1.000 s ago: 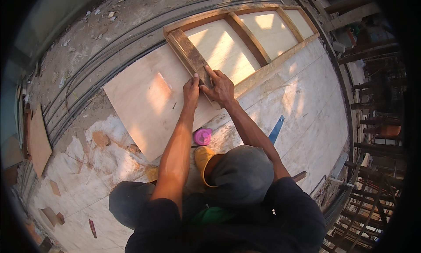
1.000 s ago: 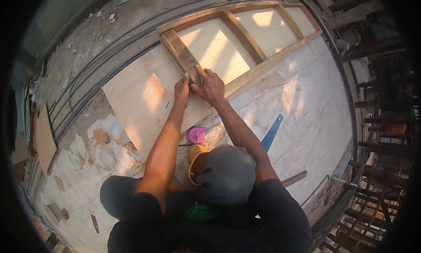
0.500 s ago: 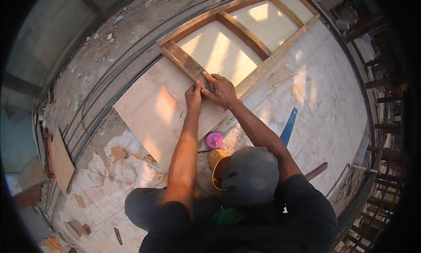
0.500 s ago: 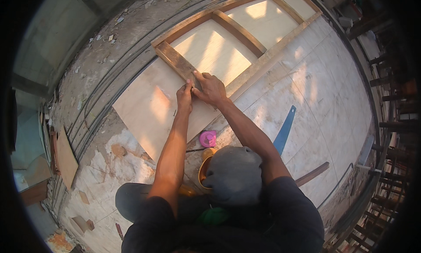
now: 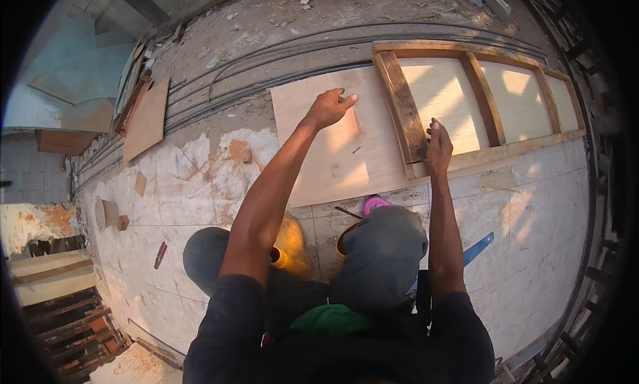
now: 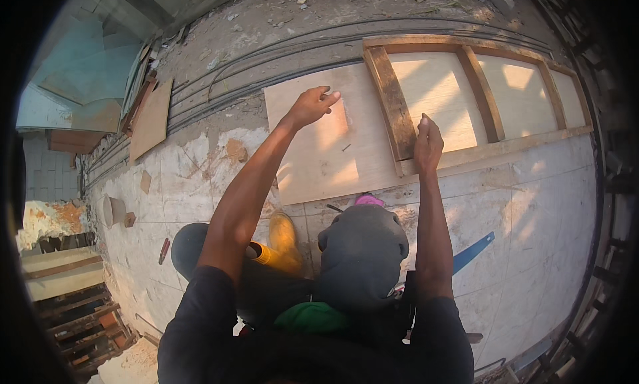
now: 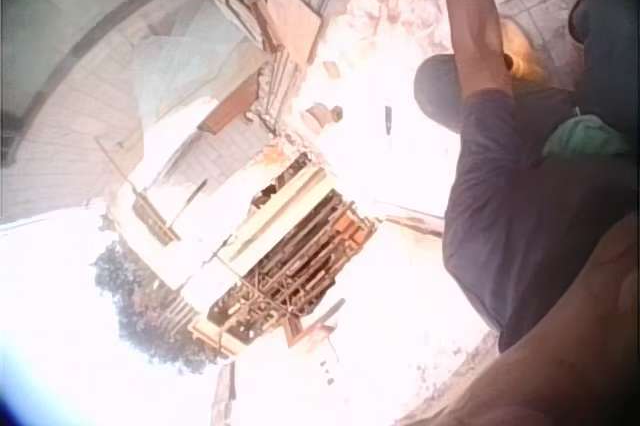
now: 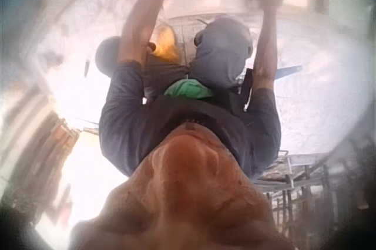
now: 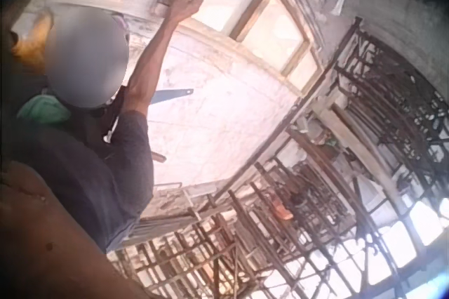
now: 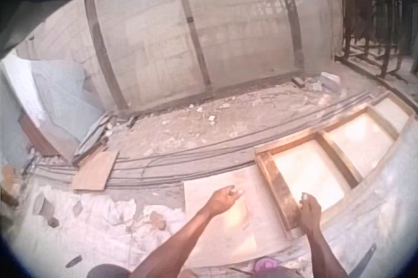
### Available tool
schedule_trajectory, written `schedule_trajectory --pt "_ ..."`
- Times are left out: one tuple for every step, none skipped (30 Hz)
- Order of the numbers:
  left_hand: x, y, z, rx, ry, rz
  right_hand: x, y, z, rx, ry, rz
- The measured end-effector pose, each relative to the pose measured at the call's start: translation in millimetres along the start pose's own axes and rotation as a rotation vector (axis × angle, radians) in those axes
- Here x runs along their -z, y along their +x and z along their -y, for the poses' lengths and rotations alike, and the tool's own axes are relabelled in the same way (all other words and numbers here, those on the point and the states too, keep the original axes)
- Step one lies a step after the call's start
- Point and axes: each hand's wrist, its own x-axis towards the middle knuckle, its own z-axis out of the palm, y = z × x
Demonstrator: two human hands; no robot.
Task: The person constructs a wooden frame by positioning wooden beams on a sheet of plywood, marking measurements, and sawing a beam to size.
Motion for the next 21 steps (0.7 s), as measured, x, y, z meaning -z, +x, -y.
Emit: schedule_trajectory --pt "24 -8 -29 -0.058 0.197 0.050 12 3 -20 0.130 -0.120 -0.025" --pt "61 -16 -31 -0.025 0.393 0.122 3 -10 -7 0.053 -0.043 0.001" --pt "84 -21 -48 0.037 0.543 0.152 14 -12 -2 -0.016 -0.038 0.055" --pt "106 -29 -55 0.055 0.725 0.216 19 -4 -21 0.068 -0.131 0.052" --pt "125 -48 -60 0.104 0.809 0.247 24 -9 -22 0.078 -0.201 0.043" --pt "146 -68 -58 0.096 0.827 0.216 30 -4 -29 0.086 -0.190 0.061" --pt "164 -91 -50 0.079 0.851 0.196 31 -2 -30 0.062 -0.215 0.065" --pt "180 -117 -37 0.060 0.791 0.101 35 7 -43 0.079 -0.202 0.102" --pt "194 -141 -25 0.021 0.734 0.003 43 20 -59 0.091 -0.159 0.132" --pt "205 -169 -7 -0.014 0.681 -0.080 40 15 -55 0.020 -0.077 0.138" --pt "213 -199 17 -0.080 0.606 -0.190 41 17 -56 -0.028 -0.053 0.151" --pt "216 -227 42 -0.025 0.477 -0.261 43 20 -51 0.073 -0.198 0.112" --pt "217 -253 69 0.021 0.345 -0.333 47 31 -51 0.155 -0.282 0.083" --pt "216 -277 103 0.098 0.243 -0.413 48 41 -49 0.235 -0.370 0.056" --pt "210 -304 142 0.186 0.138 -0.485 45 45 -41 0.252 -0.387 0.048" --pt "200 -332 183 0.281 0.065 -0.592 42 51 -29 0.270 -0.406 0.035" --pt "189 -361 225 0.373 -0.008 -0.700 36 57 -12 0.305 -0.457 0.029" --pt "180 -390 267 0.467 -0.072 -0.784 29 65 3 0.349 -0.538 0.036" --pt "171 -413 300 0.554 -0.185 -0.839 24 73 28 0.399 -0.619 0.058" --pt "165 -444 339 0.601 -0.236 -0.982 8 74 51 0.439 -0.687 0.095" --pt "164 -484 379 0.644 -0.152 -1.089 -17 75 66 0.455 -0.678 0.147"
